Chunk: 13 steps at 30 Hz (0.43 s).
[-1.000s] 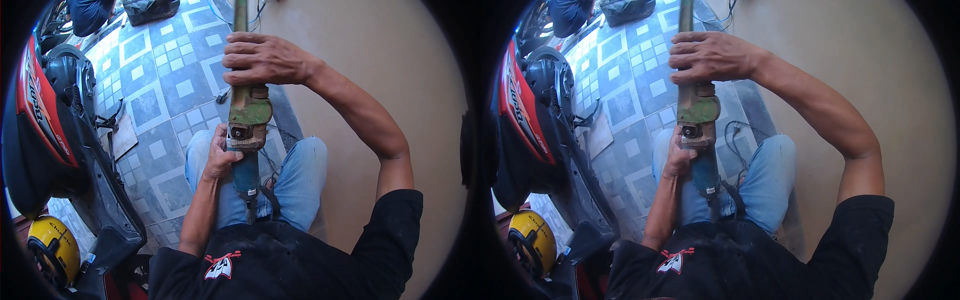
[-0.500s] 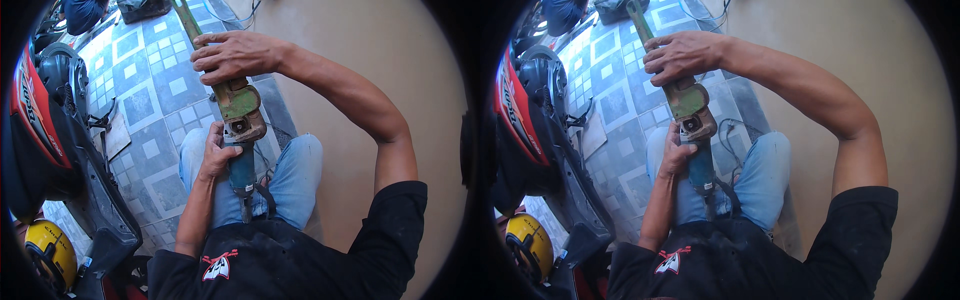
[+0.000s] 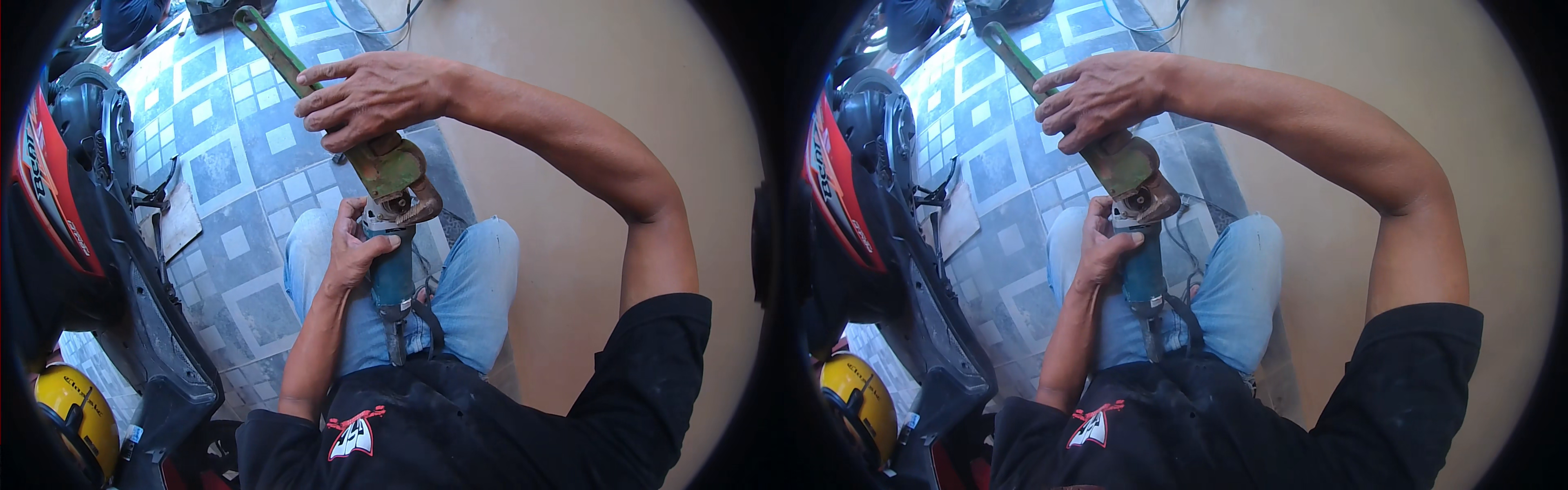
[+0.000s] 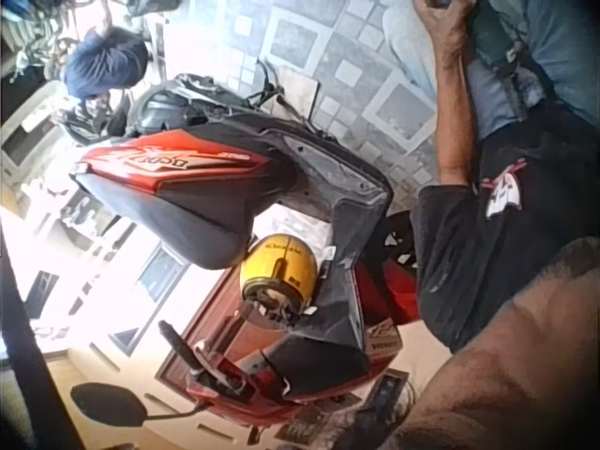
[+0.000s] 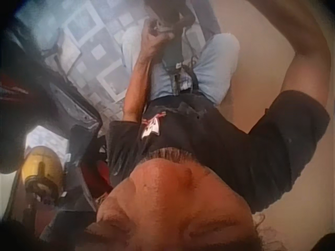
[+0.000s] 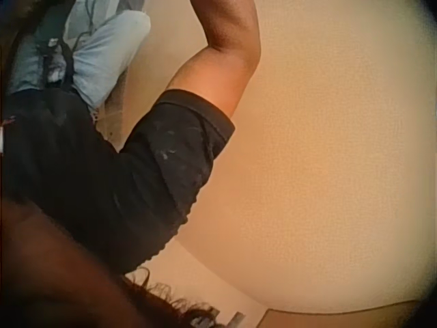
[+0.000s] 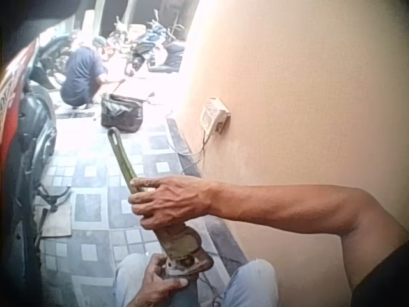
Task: The person holds an angle grinder between their legs and uses a pipe wrench to loosen the arbor nut and remove the inner flange from the tool's spindle.
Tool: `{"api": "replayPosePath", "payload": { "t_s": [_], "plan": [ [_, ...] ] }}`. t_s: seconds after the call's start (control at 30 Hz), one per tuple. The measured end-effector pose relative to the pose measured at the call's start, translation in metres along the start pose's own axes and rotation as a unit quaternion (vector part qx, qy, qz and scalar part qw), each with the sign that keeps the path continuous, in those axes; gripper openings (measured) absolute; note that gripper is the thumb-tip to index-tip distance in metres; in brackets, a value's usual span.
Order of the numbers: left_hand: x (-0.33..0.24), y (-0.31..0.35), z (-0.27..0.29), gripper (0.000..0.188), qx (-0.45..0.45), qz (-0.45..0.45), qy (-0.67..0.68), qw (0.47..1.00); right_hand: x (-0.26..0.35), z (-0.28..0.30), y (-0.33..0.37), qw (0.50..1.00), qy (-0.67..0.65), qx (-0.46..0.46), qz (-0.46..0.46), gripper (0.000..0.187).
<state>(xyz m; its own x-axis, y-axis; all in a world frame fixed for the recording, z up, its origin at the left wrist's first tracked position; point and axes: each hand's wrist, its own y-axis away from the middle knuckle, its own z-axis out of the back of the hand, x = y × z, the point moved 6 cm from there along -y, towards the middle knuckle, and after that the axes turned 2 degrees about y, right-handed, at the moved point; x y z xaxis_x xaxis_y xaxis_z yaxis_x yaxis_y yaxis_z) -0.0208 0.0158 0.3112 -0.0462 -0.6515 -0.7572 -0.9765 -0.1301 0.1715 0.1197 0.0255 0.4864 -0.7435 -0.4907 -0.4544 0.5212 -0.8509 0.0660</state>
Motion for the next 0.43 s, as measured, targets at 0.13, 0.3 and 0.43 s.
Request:
{"api": "replayPosePath", "payload": {
  "t_s": [0.13,0.3,0.43],
  "plan": [
    [0.002,0.002,0.001,0.065,-0.002,0.013,-0.011,1.000,0.006,0.004,-0.009,0.999,0.025,0.016,0.025,0.040],
    [0.002,0.004,-0.002,0.063,-0.004,0.009,-0.021,1.000,0.006,-0.001,-0.004,1.000,-0.012,0.002,0.024,0.041],
    [0.002,0.007,0.003,0.064,-0.004,-0.006,-0.065,0.998,0.001,0.004,0.012,0.999,-0.041,-0.021,-0.019,0.044]
  ]
}}
